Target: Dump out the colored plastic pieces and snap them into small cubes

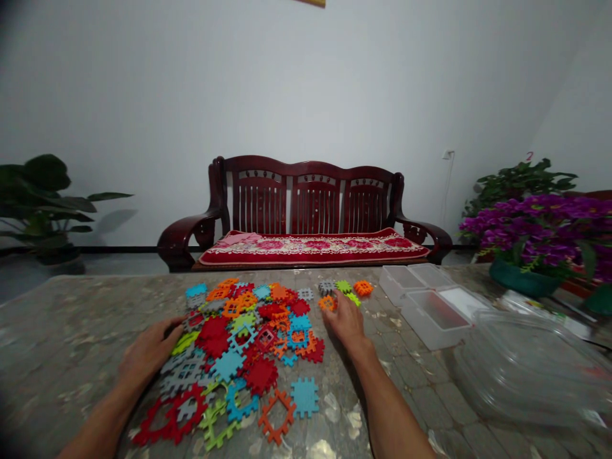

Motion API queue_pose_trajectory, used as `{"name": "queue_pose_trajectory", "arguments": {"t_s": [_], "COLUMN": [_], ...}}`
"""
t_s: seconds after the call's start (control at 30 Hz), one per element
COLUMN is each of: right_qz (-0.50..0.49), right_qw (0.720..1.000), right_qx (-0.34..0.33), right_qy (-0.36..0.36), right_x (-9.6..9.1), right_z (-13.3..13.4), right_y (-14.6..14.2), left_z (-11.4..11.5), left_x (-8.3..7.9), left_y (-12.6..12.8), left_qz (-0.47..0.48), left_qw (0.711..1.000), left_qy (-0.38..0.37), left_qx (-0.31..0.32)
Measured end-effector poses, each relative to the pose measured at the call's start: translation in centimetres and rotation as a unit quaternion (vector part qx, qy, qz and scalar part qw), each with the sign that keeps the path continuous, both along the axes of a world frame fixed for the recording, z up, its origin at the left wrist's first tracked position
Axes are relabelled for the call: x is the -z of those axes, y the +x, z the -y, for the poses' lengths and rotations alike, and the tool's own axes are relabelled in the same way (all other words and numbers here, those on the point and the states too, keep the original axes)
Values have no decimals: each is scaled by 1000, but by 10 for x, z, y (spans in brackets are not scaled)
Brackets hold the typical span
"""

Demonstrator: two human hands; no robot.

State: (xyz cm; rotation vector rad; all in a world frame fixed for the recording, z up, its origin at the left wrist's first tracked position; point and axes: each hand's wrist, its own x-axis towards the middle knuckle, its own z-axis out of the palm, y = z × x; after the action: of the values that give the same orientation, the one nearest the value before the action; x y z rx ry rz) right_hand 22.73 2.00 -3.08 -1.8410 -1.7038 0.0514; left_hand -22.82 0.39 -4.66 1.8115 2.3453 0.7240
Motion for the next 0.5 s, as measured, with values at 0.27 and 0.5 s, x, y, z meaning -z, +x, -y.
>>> {"name": "queue_pose_trajectory", "arguments": {"t_s": [0.27, 0.5], "right_qz": [-73, -30], "right_qw": [984, 986], "right_qx": [158, 165], "right_qy": [24, -8], "right_x": [-17, -14], "right_z": [-39, -52], "right_y": [82, 112], "left_z": [-2, -3], "left_x": [4, 7], "left_y": [-3, -7], "left_qz": [1, -1], "left_qw": [1000, 1000], "left_qy": [-17, -19], "left_qx": [-2, -5]}}
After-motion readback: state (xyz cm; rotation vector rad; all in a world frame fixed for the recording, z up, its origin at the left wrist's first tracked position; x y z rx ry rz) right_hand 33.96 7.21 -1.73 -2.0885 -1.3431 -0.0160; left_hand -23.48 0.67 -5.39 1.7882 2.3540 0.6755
